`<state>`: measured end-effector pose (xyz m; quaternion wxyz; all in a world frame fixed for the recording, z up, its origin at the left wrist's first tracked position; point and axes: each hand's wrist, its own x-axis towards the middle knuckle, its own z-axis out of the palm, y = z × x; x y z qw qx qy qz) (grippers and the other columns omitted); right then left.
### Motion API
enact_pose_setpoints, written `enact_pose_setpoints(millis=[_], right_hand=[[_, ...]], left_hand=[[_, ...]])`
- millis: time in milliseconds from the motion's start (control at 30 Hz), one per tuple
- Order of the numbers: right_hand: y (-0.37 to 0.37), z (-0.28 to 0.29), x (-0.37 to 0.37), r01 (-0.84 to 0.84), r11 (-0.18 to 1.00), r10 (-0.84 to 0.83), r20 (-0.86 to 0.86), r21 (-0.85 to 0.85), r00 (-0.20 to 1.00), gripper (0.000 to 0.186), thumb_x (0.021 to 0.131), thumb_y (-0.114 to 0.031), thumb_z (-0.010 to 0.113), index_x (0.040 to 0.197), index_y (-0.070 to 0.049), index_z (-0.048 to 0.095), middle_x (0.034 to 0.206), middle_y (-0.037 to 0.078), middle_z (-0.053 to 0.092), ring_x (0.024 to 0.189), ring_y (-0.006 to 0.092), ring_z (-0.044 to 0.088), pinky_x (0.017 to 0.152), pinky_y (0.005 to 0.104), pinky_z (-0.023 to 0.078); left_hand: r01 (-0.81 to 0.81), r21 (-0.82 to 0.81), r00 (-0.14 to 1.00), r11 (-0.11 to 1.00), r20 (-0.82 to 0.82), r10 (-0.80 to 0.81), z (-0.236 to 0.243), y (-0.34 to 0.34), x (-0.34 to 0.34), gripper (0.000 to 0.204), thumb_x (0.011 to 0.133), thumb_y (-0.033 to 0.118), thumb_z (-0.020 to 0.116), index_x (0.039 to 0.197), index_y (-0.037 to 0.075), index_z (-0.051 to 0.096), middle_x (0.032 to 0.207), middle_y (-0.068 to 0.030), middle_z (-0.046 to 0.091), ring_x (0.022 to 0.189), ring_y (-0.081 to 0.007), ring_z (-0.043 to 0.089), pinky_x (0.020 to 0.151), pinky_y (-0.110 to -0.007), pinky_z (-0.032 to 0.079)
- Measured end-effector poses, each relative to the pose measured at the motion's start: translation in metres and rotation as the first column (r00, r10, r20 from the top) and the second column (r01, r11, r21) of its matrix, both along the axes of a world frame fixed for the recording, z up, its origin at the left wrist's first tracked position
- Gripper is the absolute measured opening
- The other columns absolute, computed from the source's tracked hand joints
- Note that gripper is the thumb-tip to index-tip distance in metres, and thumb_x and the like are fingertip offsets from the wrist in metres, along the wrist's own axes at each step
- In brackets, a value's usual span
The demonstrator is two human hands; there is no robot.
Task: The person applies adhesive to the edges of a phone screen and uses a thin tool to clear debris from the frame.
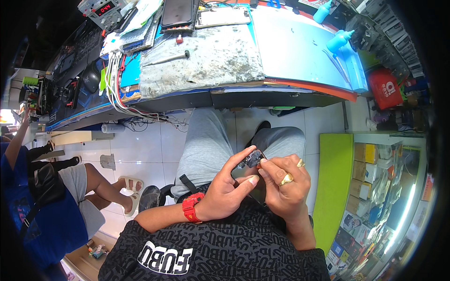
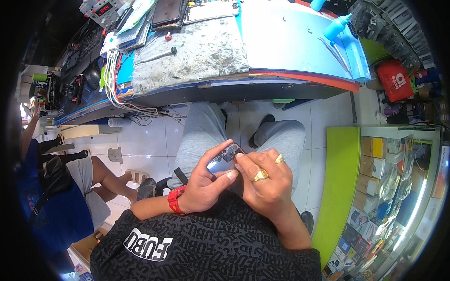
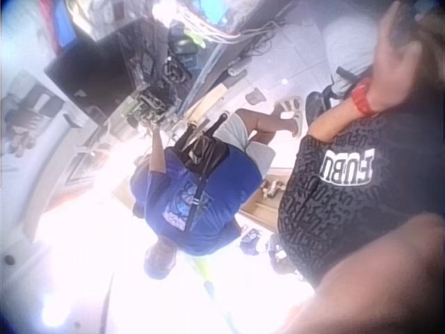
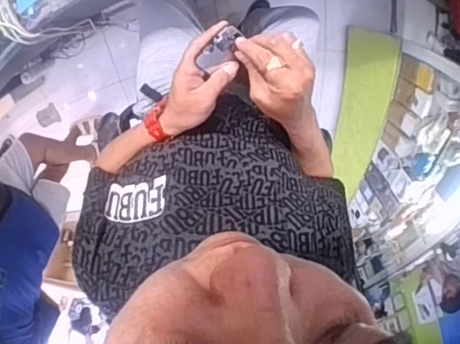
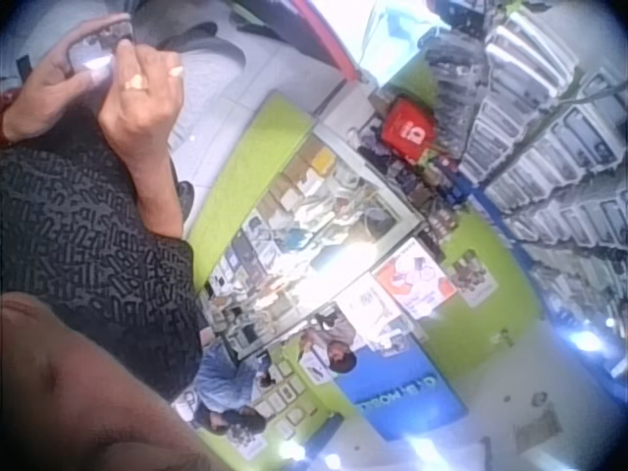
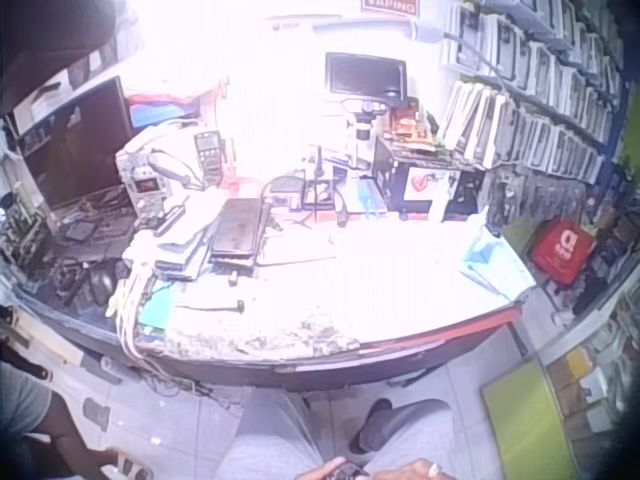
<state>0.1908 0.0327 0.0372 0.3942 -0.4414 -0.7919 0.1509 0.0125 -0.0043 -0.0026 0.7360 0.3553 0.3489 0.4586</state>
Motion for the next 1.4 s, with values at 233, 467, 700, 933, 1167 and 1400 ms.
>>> enact_pose_setpoints(millis=[233, 467, 700, 933, 1167, 1400], right_hand=[[-0.0007, -0.0025, 0.0003, -0.004, 1.000, 0.004, -0.010, 0.014, 1.000, 0.039, 0.071, 0.011, 0.082, 0.108, -0.001, 0.077, 0.093, 0.009, 0.073, 0.078, 0.0271, 0.067, 0.066, 0.0373, 0.054], [-0.0010, -0.0002, -0.0001, -0.008, 1.000, 0.008, 0.000, 0.008, 1.000, 0.038, 0.071, 0.010, 0.082, 0.107, 0.000, 0.077, 0.094, 0.009, 0.072, 0.078, 0.0274, 0.067, 0.066, 0.0376, 0.054], [-0.0022, -0.0005, -0.0007, -0.006, 1.000, 0.006, -0.004, -0.007, 1.000, 0.036, 0.072, 0.010, 0.082, 0.107, 0.001, 0.077, 0.094, 0.010, 0.072, 0.077, 0.0273, 0.067, 0.066, 0.0377, 0.054], [-0.0025, -0.0011, -0.0008, -0.010, 1.000, 0.010, -0.011, -0.005, 1.000, 0.035, 0.073, 0.009, 0.083, 0.107, 0.001, 0.076, 0.093, 0.010, 0.072, 0.077, 0.0275, 0.067, 0.066, 0.0377, 0.054], [-0.0033, -0.0002, -0.0008, -0.004, 1.000, 0.004, -0.012, -0.005, 1.000, 0.036, 0.073, 0.009, 0.083, 0.107, 0.000, 0.077, 0.093, 0.010, 0.072, 0.076, 0.0273, 0.067, 0.066, 0.0378, 0.054], [-0.0040, 0.0002, -0.0010, -0.003, 1.000, 0.003, -0.018, -0.017, 1.000, 0.034, 0.074, 0.009, 0.083, 0.107, 0.000, 0.076, 0.093, 0.010, 0.072, 0.076, 0.0276, 0.067, 0.065, 0.0383, 0.053]], left_hand=[[-0.005, 0.003, 1.000, 1.000, 0.003, 0.005, -0.0009, -0.0011, 0.0002, 0.067, 0.107, -0.005, 0.058, 0.167, 0.002, 0.030, 0.160, -0.0131, 0.043, 0.148, -0.0189, 0.048, 0.117, -0.035, 0.052], [-0.009, 0.005, 1.000, 1.000, -0.005, 0.009, -0.0015, -0.0010, 0.0007, 0.067, 0.107, -0.006, 0.058, 0.167, 0.001, 0.030, 0.161, -0.0134, 0.042, 0.148, -0.0193, 0.048, 0.117, -0.035, 0.052], [-0.006, 0.000, 1.000, 1.000, -0.008, 0.006, -0.0008, -0.0013, 0.0005, 0.067, 0.107, -0.006, 0.057, 0.167, 0.002, 0.030, 0.160, -0.0135, 0.043, 0.148, -0.0197, 0.048, 0.117, -0.035, 0.051], [-0.007, 0.012, 1.000, 1.000, 0.001, 0.007, -0.0025, -0.0025, 0.0010, 0.067, 0.107, -0.007, 0.057, 0.168, 0.002, 0.030, 0.160, -0.0133, 0.043, 0.147, -0.0196, 0.049, 0.117, -0.035, 0.051], [-0.007, 0.034, 1.000, 0.999, 0.006, 0.007, -0.0033, -0.0028, 0.0021, 0.068, 0.107, -0.007, 0.057, 0.168, 0.003, 0.030, 0.159, -0.0129, 0.045, 0.144, -0.0176, 0.052, 0.114, -0.034, 0.053], [-0.013, 0.080, 1.000, 0.997, 0.000, 0.014, -0.0026, -0.0023, 0.0023, 0.068, 0.107, -0.007, 0.056, 0.168, 0.004, 0.029, 0.159, -0.0129, 0.046, 0.142, -0.0179, 0.053, 0.115, -0.034, 0.053]])
